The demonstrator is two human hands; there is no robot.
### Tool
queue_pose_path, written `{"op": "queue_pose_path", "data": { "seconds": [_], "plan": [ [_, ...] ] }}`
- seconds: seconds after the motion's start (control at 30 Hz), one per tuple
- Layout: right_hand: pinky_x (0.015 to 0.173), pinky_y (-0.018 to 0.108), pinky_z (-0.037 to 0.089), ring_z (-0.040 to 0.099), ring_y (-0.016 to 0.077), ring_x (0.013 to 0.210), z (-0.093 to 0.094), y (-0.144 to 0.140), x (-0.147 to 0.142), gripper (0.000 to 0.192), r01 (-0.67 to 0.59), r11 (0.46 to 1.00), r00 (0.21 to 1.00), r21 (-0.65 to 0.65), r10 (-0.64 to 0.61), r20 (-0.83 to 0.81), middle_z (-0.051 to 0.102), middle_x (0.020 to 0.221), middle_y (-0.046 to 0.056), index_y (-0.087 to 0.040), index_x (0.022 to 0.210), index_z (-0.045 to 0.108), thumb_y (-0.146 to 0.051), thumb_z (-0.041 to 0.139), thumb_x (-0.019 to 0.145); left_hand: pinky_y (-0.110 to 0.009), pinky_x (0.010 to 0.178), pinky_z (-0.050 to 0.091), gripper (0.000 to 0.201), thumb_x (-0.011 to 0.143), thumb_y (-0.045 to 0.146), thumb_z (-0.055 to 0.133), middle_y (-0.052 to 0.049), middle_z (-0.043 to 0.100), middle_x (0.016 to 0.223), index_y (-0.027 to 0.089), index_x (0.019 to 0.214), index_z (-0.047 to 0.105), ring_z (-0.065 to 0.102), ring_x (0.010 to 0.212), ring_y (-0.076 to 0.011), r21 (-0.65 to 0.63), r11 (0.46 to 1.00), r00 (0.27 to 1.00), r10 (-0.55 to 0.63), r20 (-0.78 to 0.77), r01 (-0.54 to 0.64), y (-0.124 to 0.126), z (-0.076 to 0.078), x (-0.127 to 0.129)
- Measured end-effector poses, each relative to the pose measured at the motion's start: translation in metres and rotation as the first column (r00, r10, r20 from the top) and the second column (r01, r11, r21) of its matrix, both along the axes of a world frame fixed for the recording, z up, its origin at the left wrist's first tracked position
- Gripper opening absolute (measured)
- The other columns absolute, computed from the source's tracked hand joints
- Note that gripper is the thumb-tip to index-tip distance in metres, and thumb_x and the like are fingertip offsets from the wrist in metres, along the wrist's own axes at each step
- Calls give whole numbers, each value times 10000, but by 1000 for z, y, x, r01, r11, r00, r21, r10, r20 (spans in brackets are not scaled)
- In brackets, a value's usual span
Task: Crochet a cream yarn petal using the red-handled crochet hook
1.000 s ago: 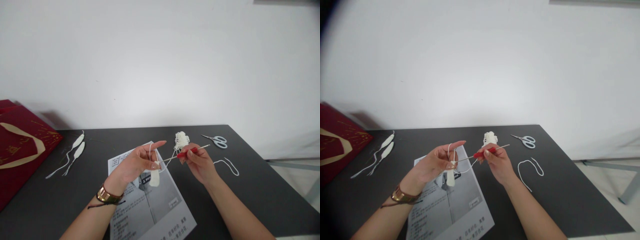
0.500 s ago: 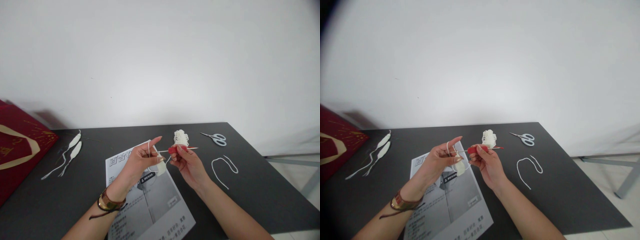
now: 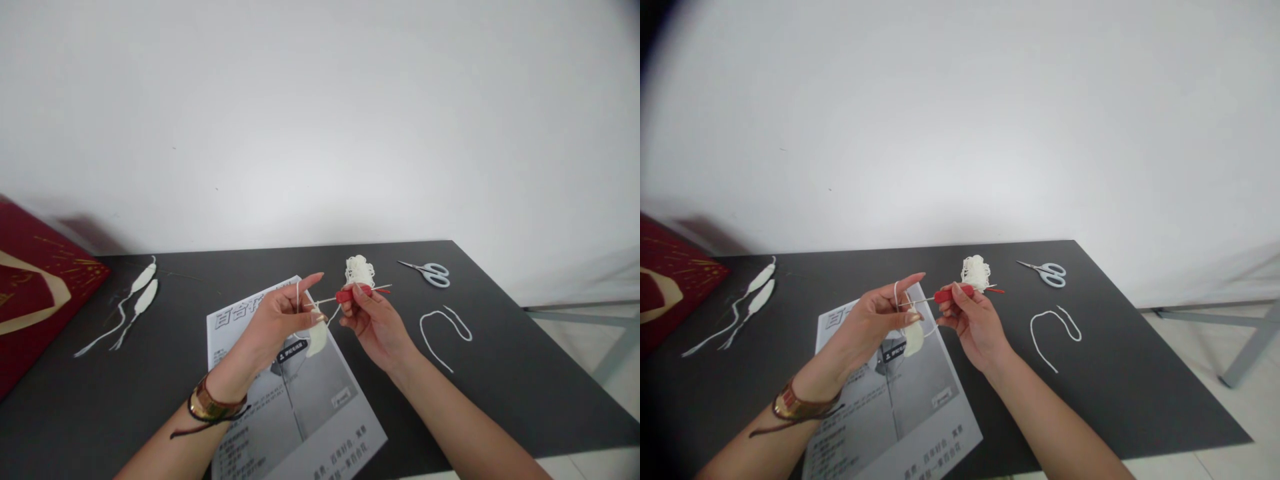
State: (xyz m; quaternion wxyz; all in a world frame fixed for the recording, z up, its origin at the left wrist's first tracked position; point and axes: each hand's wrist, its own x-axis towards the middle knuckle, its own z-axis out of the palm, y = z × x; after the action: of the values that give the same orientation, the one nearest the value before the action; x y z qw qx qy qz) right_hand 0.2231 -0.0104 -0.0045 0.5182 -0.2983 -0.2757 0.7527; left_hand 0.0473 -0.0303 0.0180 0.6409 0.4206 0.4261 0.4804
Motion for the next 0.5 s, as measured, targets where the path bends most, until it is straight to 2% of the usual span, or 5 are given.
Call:
{"op": "queue_pose_path", "data": {
  "seconds": [0.23,0.5],
  "plan": [
    [441,199,542,510,83,510,4,2,3,198,32,992,998,118,-39,53,595,626,-19,-168,769,676,-364,704,768,-224,612,387,542,650,143,762,56,508,640,232,1171,643,464,577,-74,6,1000,999,-26,-29,26,-4,5,1],
    [453,225,515,502,96,494,11,1,12,186,56,957,981,284,-106,164,620,610,-6,-179,742,673,-359,679,788,-235,586,361,550,663,169,752,45,517,633,218,1195,622,443,561,-89,19,999,996,-46,-83,48,-5,5,-1]
  ]
}}
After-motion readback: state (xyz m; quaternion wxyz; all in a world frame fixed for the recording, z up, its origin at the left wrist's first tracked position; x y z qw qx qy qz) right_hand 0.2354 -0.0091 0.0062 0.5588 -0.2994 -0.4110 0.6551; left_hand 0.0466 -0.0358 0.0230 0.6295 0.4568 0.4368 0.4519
